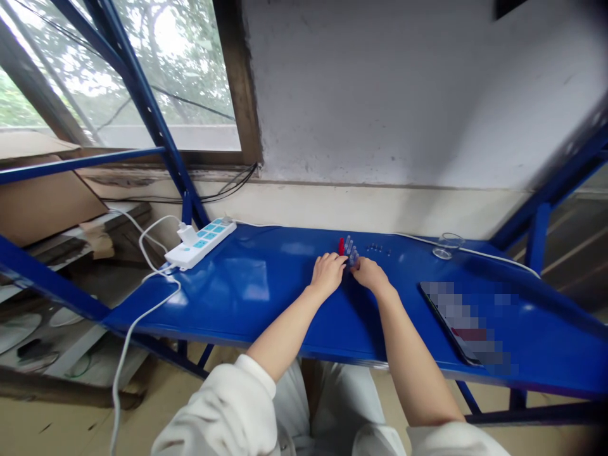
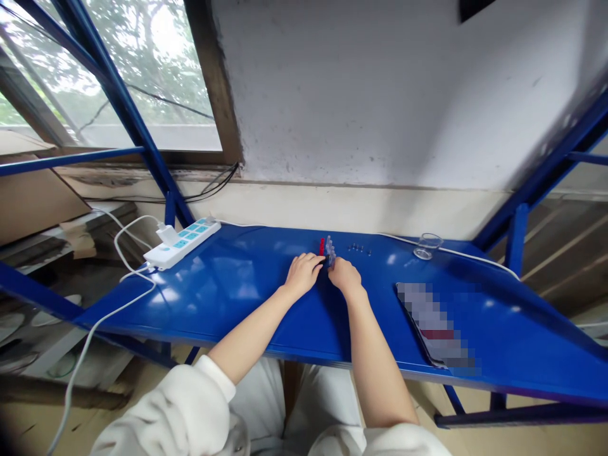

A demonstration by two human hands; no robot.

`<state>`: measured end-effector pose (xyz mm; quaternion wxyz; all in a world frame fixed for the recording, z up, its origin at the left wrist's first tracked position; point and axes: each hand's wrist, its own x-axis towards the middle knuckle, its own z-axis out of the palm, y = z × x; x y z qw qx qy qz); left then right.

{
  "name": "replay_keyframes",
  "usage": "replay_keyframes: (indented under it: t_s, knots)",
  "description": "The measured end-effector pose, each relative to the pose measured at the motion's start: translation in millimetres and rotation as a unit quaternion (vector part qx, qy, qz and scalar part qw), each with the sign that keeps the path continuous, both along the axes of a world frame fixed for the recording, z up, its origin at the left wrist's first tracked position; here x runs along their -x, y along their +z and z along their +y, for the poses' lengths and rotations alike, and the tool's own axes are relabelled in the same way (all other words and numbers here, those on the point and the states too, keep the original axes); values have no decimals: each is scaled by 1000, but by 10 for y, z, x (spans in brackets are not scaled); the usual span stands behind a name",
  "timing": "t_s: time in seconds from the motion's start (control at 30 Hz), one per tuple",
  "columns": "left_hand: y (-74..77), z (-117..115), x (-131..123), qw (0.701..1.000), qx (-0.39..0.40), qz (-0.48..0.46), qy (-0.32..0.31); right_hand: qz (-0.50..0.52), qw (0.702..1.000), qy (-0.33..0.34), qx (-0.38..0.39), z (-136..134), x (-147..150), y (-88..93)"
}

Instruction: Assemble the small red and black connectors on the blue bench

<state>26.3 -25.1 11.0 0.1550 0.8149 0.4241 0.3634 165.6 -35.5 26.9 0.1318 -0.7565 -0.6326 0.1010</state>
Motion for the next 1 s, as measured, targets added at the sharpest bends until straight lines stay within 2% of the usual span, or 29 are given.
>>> replay_keyframes:
  t_s: [0.1, 0.2, 0.3, 0.43, 0.63, 0.77, 0.9, 1.0]
  knots:
    - [-29, 64, 8, 995, 36, -87, 22, 4, 1000, 26, -1, 2, 11, -6]
    - [-22, 105, 12, 977, 60, -197, 50, 19, 997, 76, -1, 4, 40, -5]
    - [13, 103, 7, 960, 91, -261, 39, 32, 991, 131, -2, 10, 69, -21]
    - [50, 68, 1, 956, 107, -273, 8, 28, 988, 153, -16, 17, 84, -52]
    - [70, 49, 9, 963, 74, -258, 26, 43, 982, 181, -25, -11, 145, -35]
    - [117, 14, 13, 965, 62, -254, 9, 70, 976, 202, -28, -34, 199, -11]
    - [141, 1, 10, 966, 35, -256, 9, 76, 977, 194, -44, -45, 221, 20]
    - [122, 19, 6, 966, 21, -256, 11, 86, 974, 191, -84, -44, 226, 46]
